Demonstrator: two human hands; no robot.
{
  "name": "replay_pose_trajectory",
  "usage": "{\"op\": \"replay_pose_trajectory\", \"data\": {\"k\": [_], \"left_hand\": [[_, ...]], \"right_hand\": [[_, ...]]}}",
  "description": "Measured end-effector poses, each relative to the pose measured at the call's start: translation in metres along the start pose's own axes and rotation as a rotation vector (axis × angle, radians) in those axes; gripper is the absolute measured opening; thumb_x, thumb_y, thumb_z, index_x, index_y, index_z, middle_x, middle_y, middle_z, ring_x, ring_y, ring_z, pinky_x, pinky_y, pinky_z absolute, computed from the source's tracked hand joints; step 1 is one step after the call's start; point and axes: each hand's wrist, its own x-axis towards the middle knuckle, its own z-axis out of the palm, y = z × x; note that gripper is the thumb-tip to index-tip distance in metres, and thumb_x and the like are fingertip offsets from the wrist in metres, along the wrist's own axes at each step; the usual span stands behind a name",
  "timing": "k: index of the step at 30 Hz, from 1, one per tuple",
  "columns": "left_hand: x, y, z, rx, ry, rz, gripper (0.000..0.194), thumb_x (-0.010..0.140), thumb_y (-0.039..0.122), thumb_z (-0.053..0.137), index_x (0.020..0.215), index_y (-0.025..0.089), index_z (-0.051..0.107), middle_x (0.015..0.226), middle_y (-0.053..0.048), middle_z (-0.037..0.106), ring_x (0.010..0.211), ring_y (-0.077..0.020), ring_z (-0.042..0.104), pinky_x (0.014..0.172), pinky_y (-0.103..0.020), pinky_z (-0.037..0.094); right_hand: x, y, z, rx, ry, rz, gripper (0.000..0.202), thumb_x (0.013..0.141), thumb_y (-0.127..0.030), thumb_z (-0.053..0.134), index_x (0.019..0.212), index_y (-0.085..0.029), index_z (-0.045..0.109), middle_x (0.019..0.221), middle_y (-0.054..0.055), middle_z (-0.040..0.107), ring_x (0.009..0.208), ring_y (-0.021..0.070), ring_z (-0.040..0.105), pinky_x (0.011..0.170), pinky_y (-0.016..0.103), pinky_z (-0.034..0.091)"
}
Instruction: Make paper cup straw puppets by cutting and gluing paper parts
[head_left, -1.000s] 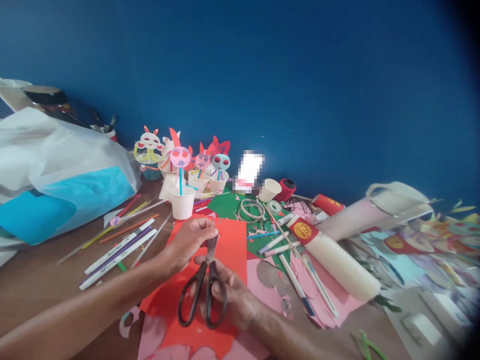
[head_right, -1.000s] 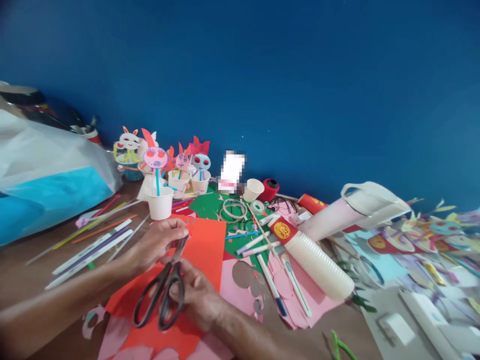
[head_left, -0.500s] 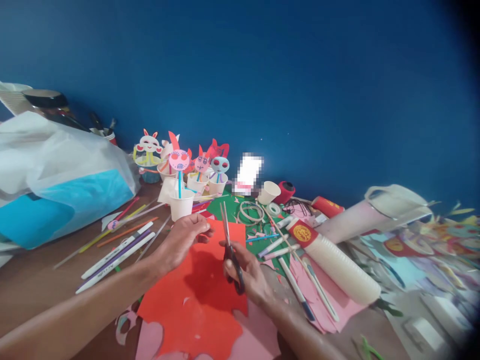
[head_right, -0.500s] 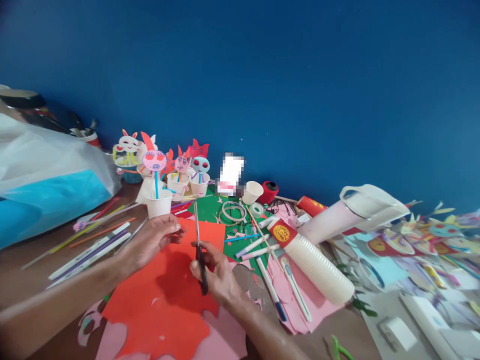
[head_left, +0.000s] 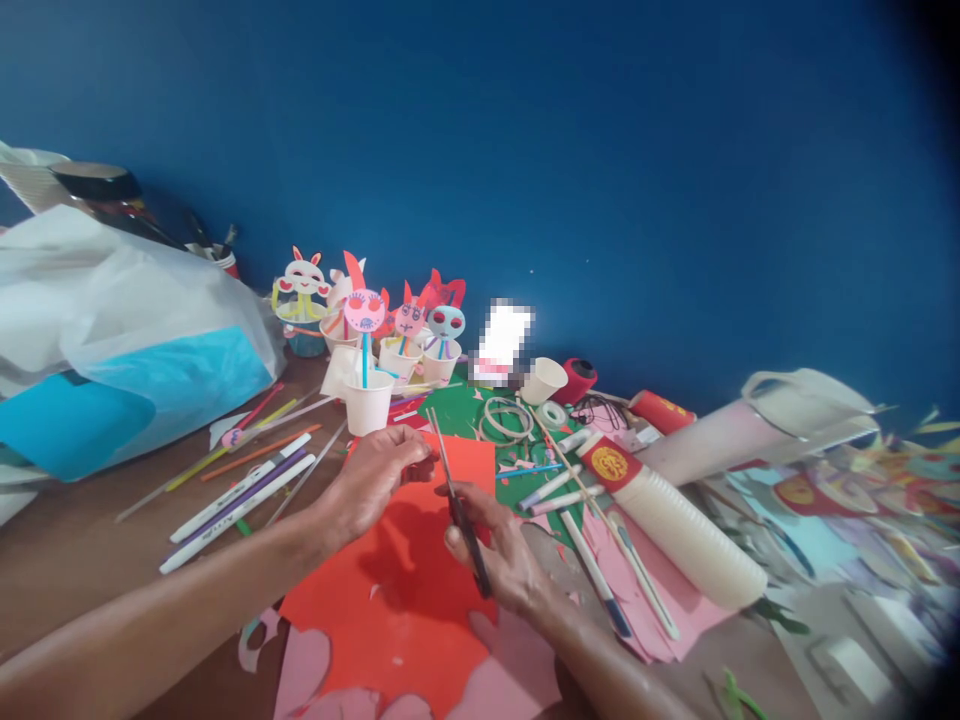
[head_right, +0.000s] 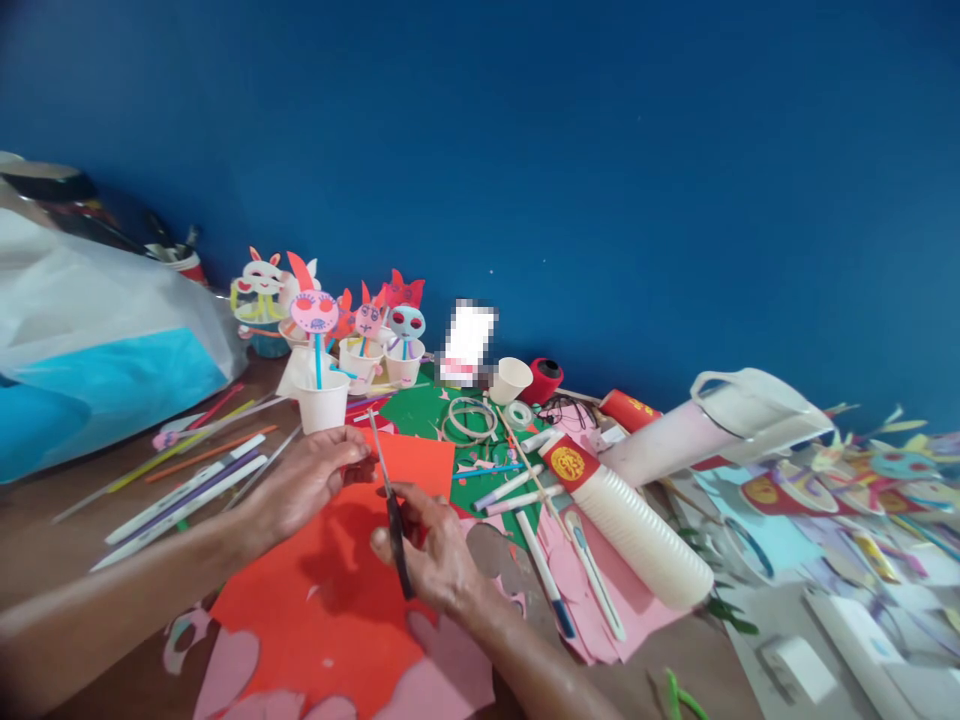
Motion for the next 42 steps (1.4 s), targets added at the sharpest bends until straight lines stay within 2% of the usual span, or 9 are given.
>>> {"op": "replay_pose_trajectory", "data": {"k": [9, 17, 23, 29, 42], "left_hand": [[0.001, -0.007, -0.004, -0.002, -0.048, -0.003, 0.006, 0.068, 0.016, 0.055, 0.062, 0.014, 0.055, 0.060, 0.001, 0.057, 0.058, -0.0107, 0.054, 0.065, -0.028, 0.043], [0.003, -0.009, -0.005, -0.036, -0.071, -0.031, 0.007, 0.067, 0.014, 0.055, 0.060, 0.015, 0.054, 0.059, 0.001, 0.056, 0.055, -0.0104, 0.053, 0.061, -0.027, 0.043], [0.001, -0.010, -0.004, -0.024, -0.091, -0.042, 0.007, 0.069, 0.015, 0.054, 0.061, 0.015, 0.054, 0.060, 0.001, 0.056, 0.055, -0.0113, 0.054, 0.062, -0.030, 0.046], [0.001, -0.009, -0.003, -0.018, -0.083, -0.048, 0.008, 0.069, 0.017, 0.054, 0.061, 0.015, 0.054, 0.059, 0.001, 0.056, 0.056, -0.0110, 0.053, 0.062, -0.029, 0.045], [0.002, -0.012, -0.004, -0.012, -0.074, -0.049, 0.008, 0.070, 0.016, 0.055, 0.062, 0.014, 0.054, 0.060, 0.000, 0.056, 0.056, -0.0103, 0.052, 0.062, -0.028, 0.044]], "right_hand": [[-0.002, 0.007, 0.002, -0.039, 0.017, 0.006, 0.038, 0.077, -0.035, 0.050, 0.112, -0.020, 0.051, 0.068, 0.000, 0.054, 0.072, 0.0159, 0.051, 0.071, 0.028, 0.040], [-0.001, 0.009, 0.002, -0.084, 0.033, -0.008, 0.038, 0.077, -0.034, 0.050, 0.112, -0.019, 0.052, 0.072, 0.000, 0.056, 0.067, 0.0138, 0.050, 0.065, 0.024, 0.040], [-0.002, 0.012, 0.004, -0.044, 0.027, -0.014, 0.040, 0.078, -0.035, 0.051, 0.114, -0.019, 0.051, 0.067, -0.001, 0.054, 0.068, 0.0142, 0.051, 0.064, 0.023, 0.041], [-0.002, 0.014, 0.006, -0.003, 0.054, 0.008, 0.039, 0.077, -0.037, 0.052, 0.112, -0.019, 0.053, 0.073, 0.001, 0.056, 0.067, 0.0137, 0.050, 0.061, 0.023, 0.041], [-0.004, 0.014, 0.009, 0.151, 0.020, 0.100, 0.041, 0.077, -0.038, 0.055, 0.113, -0.018, 0.052, 0.064, -0.002, 0.046, 0.053, 0.0086, 0.037, 0.050, 0.020, 0.038]]}}
